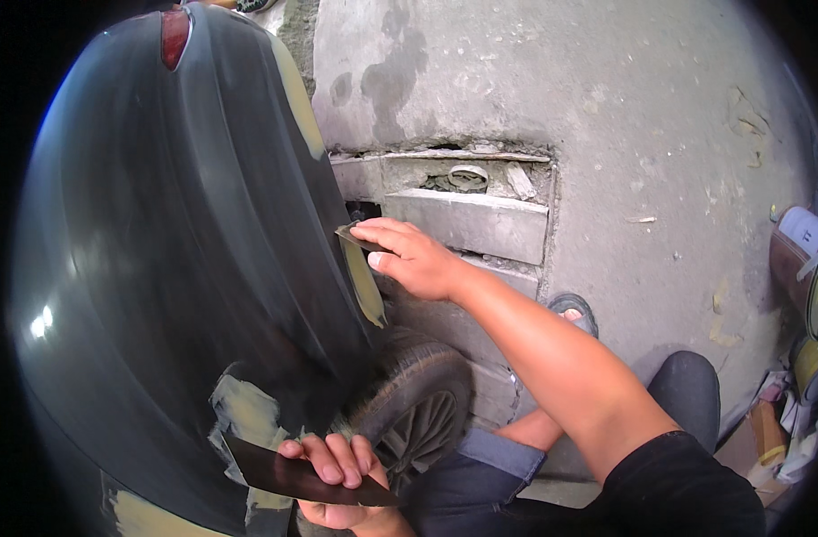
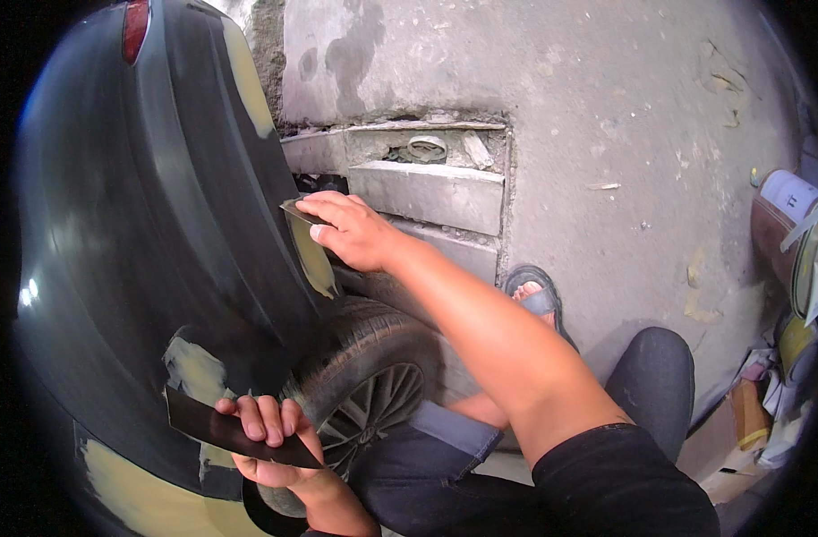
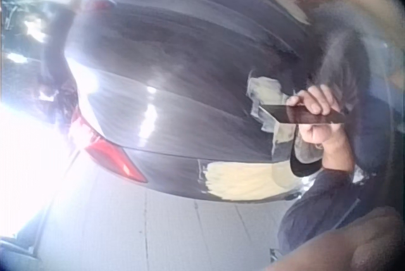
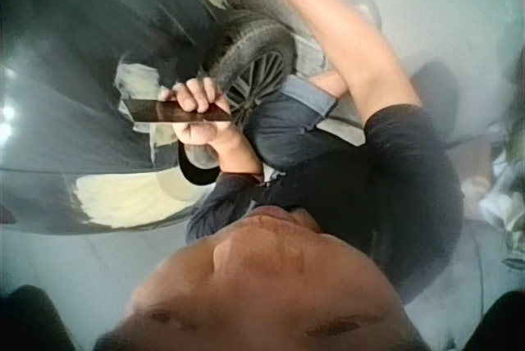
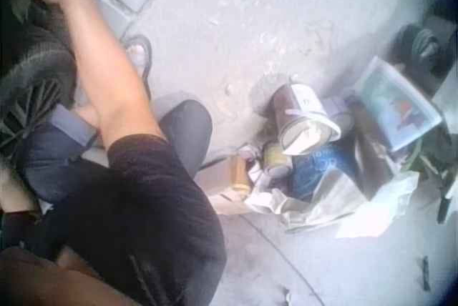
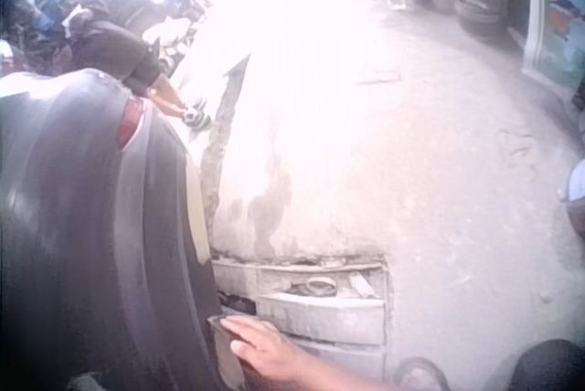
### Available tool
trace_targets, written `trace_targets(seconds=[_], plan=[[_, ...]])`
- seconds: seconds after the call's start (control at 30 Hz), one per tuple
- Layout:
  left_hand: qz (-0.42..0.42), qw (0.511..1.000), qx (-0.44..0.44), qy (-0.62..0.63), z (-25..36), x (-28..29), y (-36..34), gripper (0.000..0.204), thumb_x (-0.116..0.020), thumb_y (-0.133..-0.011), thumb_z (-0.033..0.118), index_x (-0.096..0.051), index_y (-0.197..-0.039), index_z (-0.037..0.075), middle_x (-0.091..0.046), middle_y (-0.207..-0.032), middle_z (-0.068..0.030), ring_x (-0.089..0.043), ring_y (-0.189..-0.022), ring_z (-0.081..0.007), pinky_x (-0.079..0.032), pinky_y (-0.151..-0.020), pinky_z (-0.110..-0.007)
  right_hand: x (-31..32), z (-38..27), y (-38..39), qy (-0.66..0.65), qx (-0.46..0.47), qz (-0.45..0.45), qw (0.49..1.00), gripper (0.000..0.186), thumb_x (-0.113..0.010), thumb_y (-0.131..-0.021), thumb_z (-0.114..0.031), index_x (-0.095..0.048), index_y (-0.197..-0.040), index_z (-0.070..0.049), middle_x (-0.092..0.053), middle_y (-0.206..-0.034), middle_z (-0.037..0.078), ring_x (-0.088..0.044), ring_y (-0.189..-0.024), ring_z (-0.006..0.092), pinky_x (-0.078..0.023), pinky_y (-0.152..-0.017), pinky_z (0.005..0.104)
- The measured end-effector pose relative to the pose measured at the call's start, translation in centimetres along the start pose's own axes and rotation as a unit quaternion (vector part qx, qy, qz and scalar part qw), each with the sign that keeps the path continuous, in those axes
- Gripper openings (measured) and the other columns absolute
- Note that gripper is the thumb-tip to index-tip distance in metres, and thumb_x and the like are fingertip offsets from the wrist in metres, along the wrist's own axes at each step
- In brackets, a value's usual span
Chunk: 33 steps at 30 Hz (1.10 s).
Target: The person applies body filler to the rear panel of a car using a spreader and sands the filler smooth using a sanding block.
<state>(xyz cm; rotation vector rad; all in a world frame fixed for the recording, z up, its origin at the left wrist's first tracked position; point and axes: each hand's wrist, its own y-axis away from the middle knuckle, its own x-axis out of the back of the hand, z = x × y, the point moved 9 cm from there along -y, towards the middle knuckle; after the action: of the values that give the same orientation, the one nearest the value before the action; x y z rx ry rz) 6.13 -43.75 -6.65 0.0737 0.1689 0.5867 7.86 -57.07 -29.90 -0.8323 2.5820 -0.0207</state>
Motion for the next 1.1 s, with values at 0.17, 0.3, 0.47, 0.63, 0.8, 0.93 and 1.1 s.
trace_targets(seconds=[0.17,0.3,0.47,0.63,0.8,0.93,1.1], plan=[[0.021,1.000,0.005,0.007,-0.5,-0.2,-0.5,0.032,-0.055,-0.090,0.016,-0.047,-0.120,0.008,-0.050,-0.078,-0.0005,-0.047,-0.063,-0.0110,-0.040,-0.058,-0.025,-1.4,1.3,1.7,-0.007,-0.020,-0.004,1.000,0.047,-0.054,-0.089,-0.019,-0.051,-0.133,-0.007,-0.046,-0.138,0.013,-0.041,-0.129,0.0295,-0.029,-0.110,0.0396],[0.027,1.000,0.003,-0.010,-0.4,-0.6,-1.0,0.029,-0.054,-0.091,0.017,-0.049,-0.119,0.008,-0.050,-0.078,-0.0006,-0.047,-0.063,-0.0114,-0.040,-0.057,-0.026,-1.3,2.1,2.8,-0.005,-0.024,-0.068,0.997,0.045,-0.054,-0.089,-0.021,-0.052,-0.133,-0.007,-0.049,-0.136,0.014,-0.043,-0.128,0.0297,-0.029,-0.109,0.0398],[0.014,1.000,0.009,-0.004,-0.7,-0.1,-1.2,0.027,-0.051,-0.093,0.017,-0.050,-0.118,0.007,-0.051,-0.078,-0.0010,-0.048,-0.063,-0.0117,-0.039,-0.057,-0.026,0.8,0.0,-0.5,-0.009,-0.005,-0.013,1.000,0.046,-0.054,-0.090,-0.022,-0.052,-0.132,-0.006,-0.048,-0.138,0.013,-0.042,-0.129,0.0281,-0.030,-0.109,0.0392],[0.014,1.000,0.004,-0.006,-0.6,0.1,-1.0,0.032,-0.056,-0.090,0.017,-0.049,-0.120,0.007,-0.051,-0.079,-0.0014,-0.048,-0.064,-0.0118,-0.039,-0.057,-0.026,-1.2,1.0,1.2,-0.021,-0.018,-0.054,0.998,0.047,-0.054,-0.089,-0.021,-0.052,-0.133,-0.006,-0.047,-0.138,0.013,-0.042,-0.128,0.0289,-0.030,-0.109,0.0392],[-0.003,1.000,0.000,-0.012,-0.5,-0.4,-1.2,0.036,-0.059,-0.088,0.017,-0.048,-0.121,0.006,-0.051,-0.080,-0.0014,-0.048,-0.064,-0.0117,-0.040,-0.058,-0.026,-2.7,1.9,4.6,-0.013,-0.032,-0.047,0.998,0.048,-0.057,-0.087,-0.021,-0.053,-0.133,-0.008,-0.047,-0.138,0.012,-0.043,-0.126,0.0319,-0.032,-0.108,0.0403],[-0.019,0.999,-0.010,-0.034,-0.4,-0.9,-1.3,0.035,-0.059,-0.089,0.016,-0.048,-0.121,0.005,-0.051,-0.080,-0.0018,-0.048,-0.065,-0.0116,-0.039,-0.058,-0.026,-3.7,2.3,6.3,-0.015,-0.040,-0.036,0.998,0.048,-0.058,-0.087,-0.020,-0.053,-0.133,-0.009,-0.046,-0.139,0.012,-0.043,-0.125,0.0322,-0.033,-0.108,0.0404],[-0.019,1.000,0.000,-0.020,-0.3,-0.7,-0.9,0.035,-0.057,-0.090,0.016,-0.048,-0.122,0.005,-0.050,-0.080,-0.0022,-0.047,-0.064,-0.0115,-0.039,-0.057,-0.026,-5.1,2.4,8.9,-0.031,-0.069,-0.042,0.996,0.048,-0.058,-0.088,-0.019,-0.052,-0.134,-0.010,-0.045,-0.140,0.012,-0.041,-0.127,0.0323,-0.032,-0.109,0.0403]])
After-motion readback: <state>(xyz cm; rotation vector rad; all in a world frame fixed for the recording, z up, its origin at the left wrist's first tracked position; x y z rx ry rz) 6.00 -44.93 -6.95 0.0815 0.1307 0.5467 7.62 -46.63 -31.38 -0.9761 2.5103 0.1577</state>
